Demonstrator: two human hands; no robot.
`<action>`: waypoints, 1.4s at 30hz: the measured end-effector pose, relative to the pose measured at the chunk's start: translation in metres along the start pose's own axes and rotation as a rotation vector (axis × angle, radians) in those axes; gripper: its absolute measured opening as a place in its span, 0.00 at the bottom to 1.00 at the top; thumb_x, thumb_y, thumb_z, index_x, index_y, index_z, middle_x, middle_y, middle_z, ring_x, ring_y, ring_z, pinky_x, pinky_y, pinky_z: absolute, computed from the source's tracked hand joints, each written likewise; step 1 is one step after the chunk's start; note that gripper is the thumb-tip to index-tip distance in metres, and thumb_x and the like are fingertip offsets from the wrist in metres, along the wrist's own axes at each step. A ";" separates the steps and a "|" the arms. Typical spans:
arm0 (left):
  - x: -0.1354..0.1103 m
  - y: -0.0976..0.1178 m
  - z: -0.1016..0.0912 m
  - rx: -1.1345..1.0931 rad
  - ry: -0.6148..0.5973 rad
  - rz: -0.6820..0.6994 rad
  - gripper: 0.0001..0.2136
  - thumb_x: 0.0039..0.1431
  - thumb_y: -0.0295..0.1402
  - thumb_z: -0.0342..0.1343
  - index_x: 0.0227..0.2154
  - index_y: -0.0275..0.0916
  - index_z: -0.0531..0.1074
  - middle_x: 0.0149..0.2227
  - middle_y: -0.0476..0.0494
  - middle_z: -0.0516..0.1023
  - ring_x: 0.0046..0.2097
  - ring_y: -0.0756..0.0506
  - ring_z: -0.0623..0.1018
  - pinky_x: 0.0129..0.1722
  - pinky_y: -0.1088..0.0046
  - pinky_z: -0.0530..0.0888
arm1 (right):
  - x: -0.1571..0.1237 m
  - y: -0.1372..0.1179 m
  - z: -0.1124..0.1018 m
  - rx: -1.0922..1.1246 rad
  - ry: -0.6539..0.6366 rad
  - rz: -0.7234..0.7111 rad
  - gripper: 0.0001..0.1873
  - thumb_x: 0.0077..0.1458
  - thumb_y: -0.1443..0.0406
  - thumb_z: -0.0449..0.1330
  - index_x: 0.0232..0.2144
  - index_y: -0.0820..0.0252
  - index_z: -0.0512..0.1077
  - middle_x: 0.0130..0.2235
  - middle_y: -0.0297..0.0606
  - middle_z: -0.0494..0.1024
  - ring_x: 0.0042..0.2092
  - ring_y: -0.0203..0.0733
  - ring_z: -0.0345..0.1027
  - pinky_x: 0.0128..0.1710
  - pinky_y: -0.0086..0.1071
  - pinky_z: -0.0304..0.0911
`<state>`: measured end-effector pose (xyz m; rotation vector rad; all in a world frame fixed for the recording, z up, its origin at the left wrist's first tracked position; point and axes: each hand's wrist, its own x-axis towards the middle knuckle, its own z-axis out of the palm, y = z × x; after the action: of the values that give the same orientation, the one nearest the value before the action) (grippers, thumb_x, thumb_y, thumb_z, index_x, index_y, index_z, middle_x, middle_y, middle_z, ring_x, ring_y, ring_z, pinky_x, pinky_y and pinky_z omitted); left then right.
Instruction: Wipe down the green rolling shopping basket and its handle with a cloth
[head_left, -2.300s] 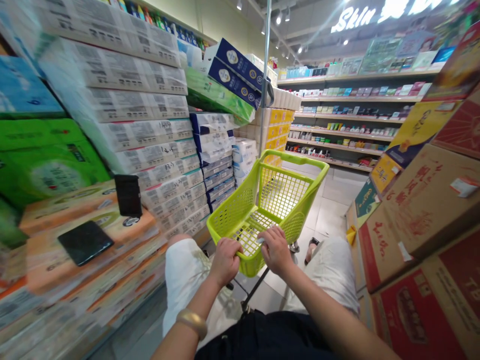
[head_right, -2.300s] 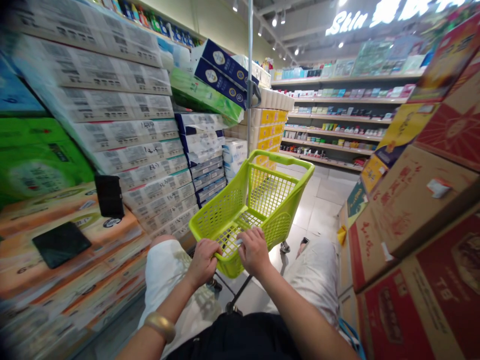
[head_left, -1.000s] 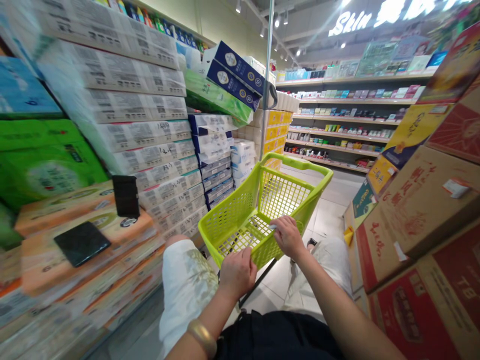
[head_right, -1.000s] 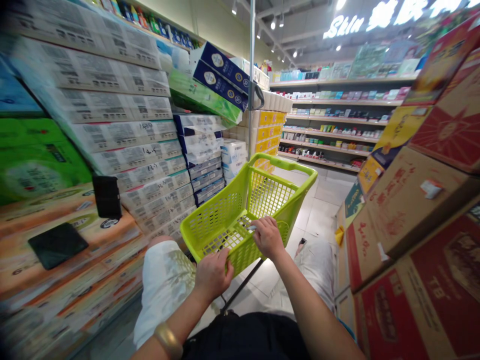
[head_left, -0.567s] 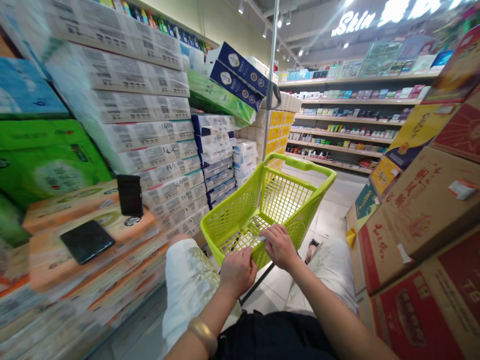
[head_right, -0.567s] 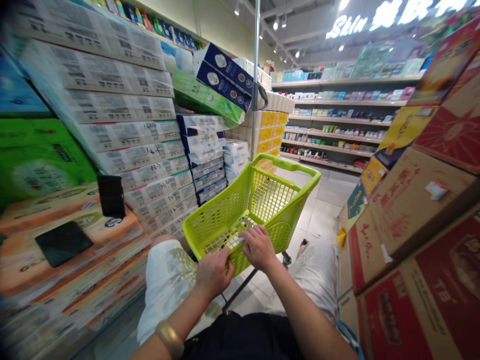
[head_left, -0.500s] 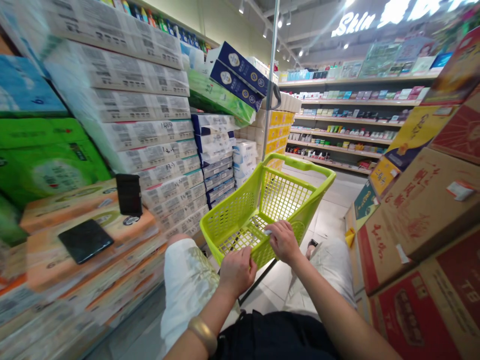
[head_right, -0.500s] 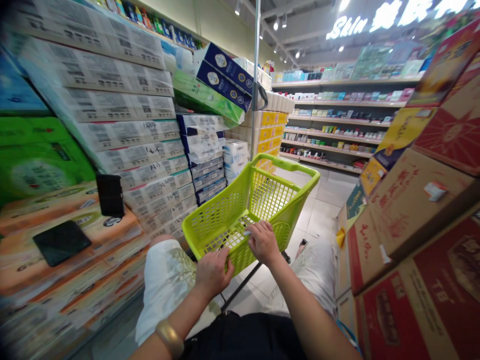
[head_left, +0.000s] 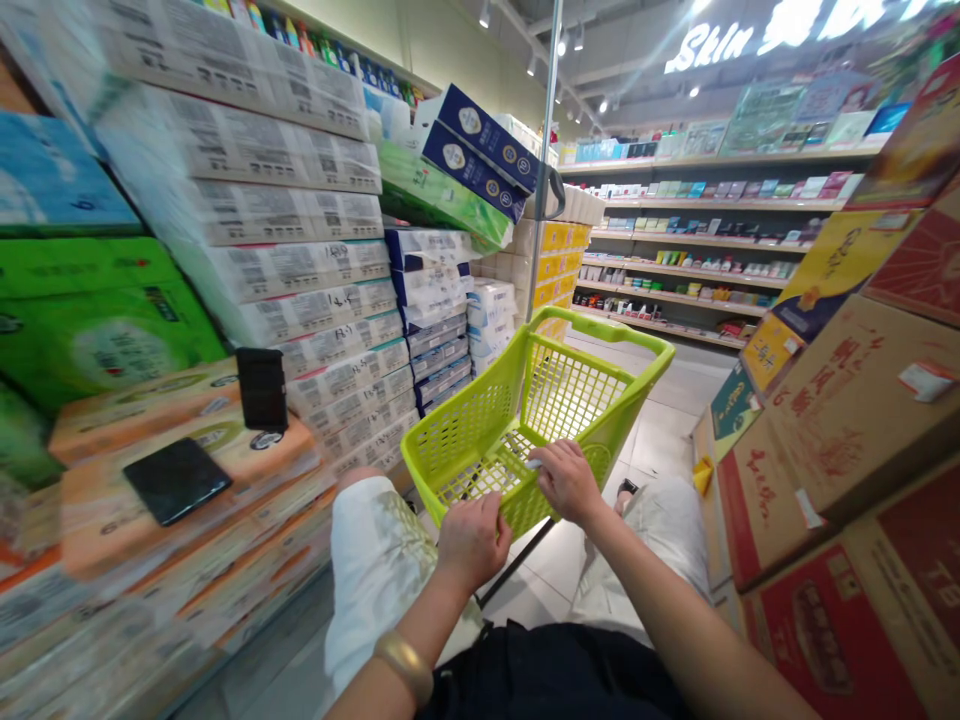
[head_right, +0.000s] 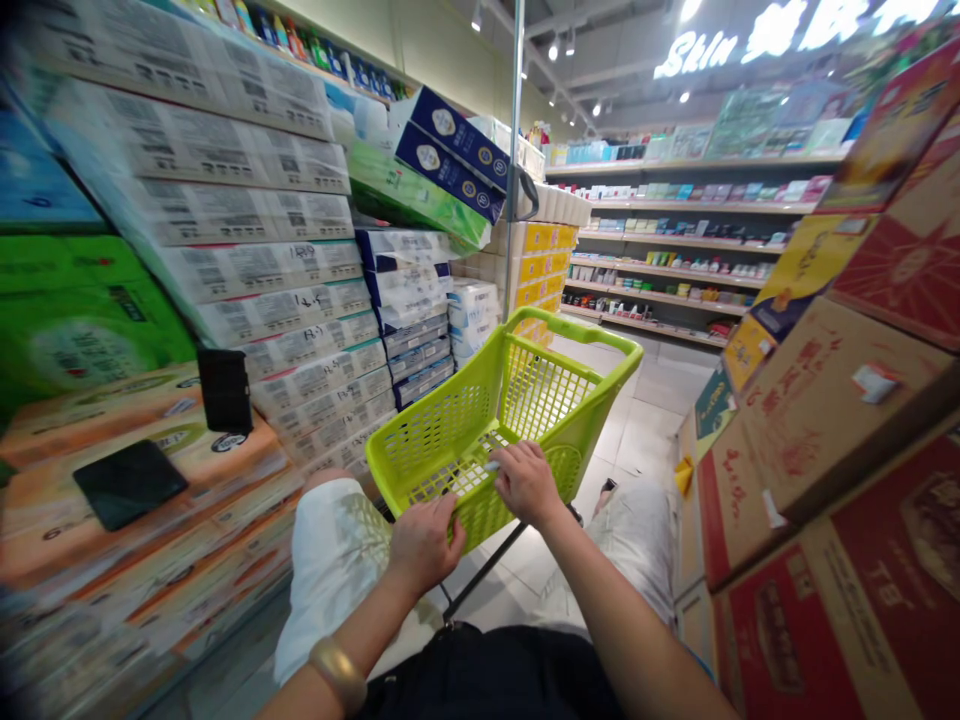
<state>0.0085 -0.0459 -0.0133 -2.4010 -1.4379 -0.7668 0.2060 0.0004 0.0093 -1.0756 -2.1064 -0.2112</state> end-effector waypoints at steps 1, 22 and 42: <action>0.000 0.000 0.000 -0.003 0.007 -0.001 0.08 0.52 0.28 0.49 0.36 0.39 0.68 0.28 0.46 0.77 0.29 0.44 0.75 0.30 0.68 0.66 | 0.001 0.008 -0.003 -0.020 0.013 0.026 0.13 0.51 0.72 0.51 0.36 0.57 0.71 0.32 0.37 0.73 0.37 0.42 0.62 0.47 0.36 0.55; 0.001 0.003 -0.002 -0.004 -0.013 -0.036 0.05 0.53 0.29 0.50 0.34 0.40 0.68 0.28 0.45 0.77 0.30 0.44 0.76 0.31 0.68 0.66 | -0.002 -0.012 0.009 -0.077 0.114 0.215 0.12 0.53 0.72 0.50 0.36 0.56 0.71 0.33 0.37 0.73 0.40 0.44 0.63 0.54 0.41 0.52; -0.001 -0.002 -0.003 -0.006 0.013 -0.023 0.06 0.52 0.28 0.49 0.33 0.40 0.68 0.27 0.45 0.77 0.29 0.44 0.75 0.30 0.68 0.66 | -0.011 -0.041 0.017 0.012 0.088 0.171 0.15 0.53 0.72 0.51 0.41 0.54 0.70 0.37 0.37 0.74 0.44 0.44 0.64 0.58 0.43 0.50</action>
<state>0.0050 -0.0469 -0.0117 -2.3838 -1.4627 -0.7914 0.1698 -0.0254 -0.0029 -1.2107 -1.9240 -0.1602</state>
